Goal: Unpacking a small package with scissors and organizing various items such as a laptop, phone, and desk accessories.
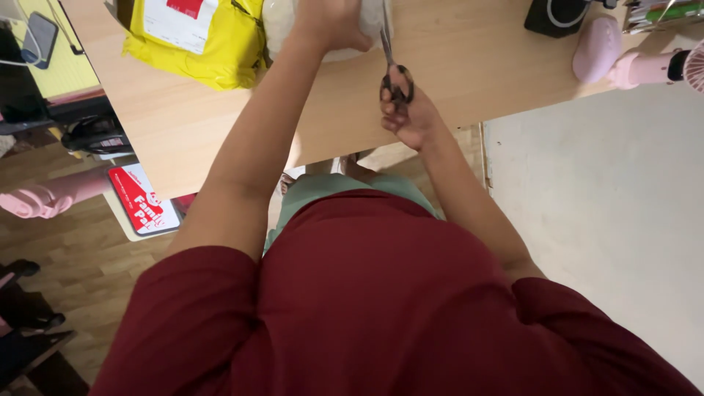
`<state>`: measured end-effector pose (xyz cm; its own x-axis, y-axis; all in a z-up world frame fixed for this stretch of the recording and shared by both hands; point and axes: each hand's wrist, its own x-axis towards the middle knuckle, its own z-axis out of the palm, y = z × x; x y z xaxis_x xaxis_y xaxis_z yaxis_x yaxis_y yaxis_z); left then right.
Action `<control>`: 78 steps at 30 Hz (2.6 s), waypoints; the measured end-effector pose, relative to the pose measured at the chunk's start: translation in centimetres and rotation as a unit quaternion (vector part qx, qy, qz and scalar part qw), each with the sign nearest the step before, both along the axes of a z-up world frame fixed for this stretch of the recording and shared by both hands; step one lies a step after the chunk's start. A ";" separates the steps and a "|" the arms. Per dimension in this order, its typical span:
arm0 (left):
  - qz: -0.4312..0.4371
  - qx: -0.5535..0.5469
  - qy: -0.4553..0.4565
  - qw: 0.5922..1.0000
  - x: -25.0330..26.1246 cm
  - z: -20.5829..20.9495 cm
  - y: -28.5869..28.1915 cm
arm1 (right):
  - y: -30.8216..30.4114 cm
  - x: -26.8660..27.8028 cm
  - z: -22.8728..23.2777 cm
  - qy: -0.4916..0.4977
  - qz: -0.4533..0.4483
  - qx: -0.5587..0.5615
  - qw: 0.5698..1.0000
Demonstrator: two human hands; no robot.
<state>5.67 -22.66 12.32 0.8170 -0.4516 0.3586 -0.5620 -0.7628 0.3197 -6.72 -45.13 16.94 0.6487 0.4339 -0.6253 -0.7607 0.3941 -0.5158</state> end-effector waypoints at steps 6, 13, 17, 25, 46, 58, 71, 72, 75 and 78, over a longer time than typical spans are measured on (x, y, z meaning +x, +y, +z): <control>-0.002 -0.037 0.029 0.999 -1.6 1.9 -0.2 | 3.1 0.3 -5.1 0.004 0.033 -0.021 0.999; 0.005 -0.037 0.024 0.999 -2.2 2.4 -0.1 | 3.0 1.9 -8.5 0.014 -0.116 -0.058 0.991; 0.021 -0.021 0.033 0.999 -2.0 1.0 -0.5 | 4.3 3.3 -5.9 -0.032 -0.083 -0.088 0.992; 0.013 -0.038 -0.005 0.999 -2.5 3.3 -0.3 | 3.3 3.8 -1.5 -0.022 -0.021 -0.172 0.985; -0.059 0.003 -0.015 0.998 -3.1 4.7 1.0 | -0.9 4.3 -2.3 0.035 0.102 -0.056 0.993; -0.011 -0.039 -0.036 0.999 -6.7 6.5 -0.8 | -2.3 0.7 0.9 0.058 0.149 0.073 0.984; 0.100 0.019 -0.068 0.992 -7.8 5.9 -3.7 | -3.6 -0.7 1.1 0.094 0.158 0.109 0.977; 0.098 0.019 -0.066 0.993 -7.6 5.1 -3.6 | -3.5 -1.0 1.3 0.096 0.155 0.110 0.977; 0.100 0.024 -0.067 0.992 -6.8 3.7 -3.2 | -3.4 -1.9 2.5 0.084 0.133 0.122 0.980; 0.044 -0.054 -0.010 0.998 -5.9 4.0 -2.0 | -3.3 -3.3 4.7 0.108 0.128 0.107 0.980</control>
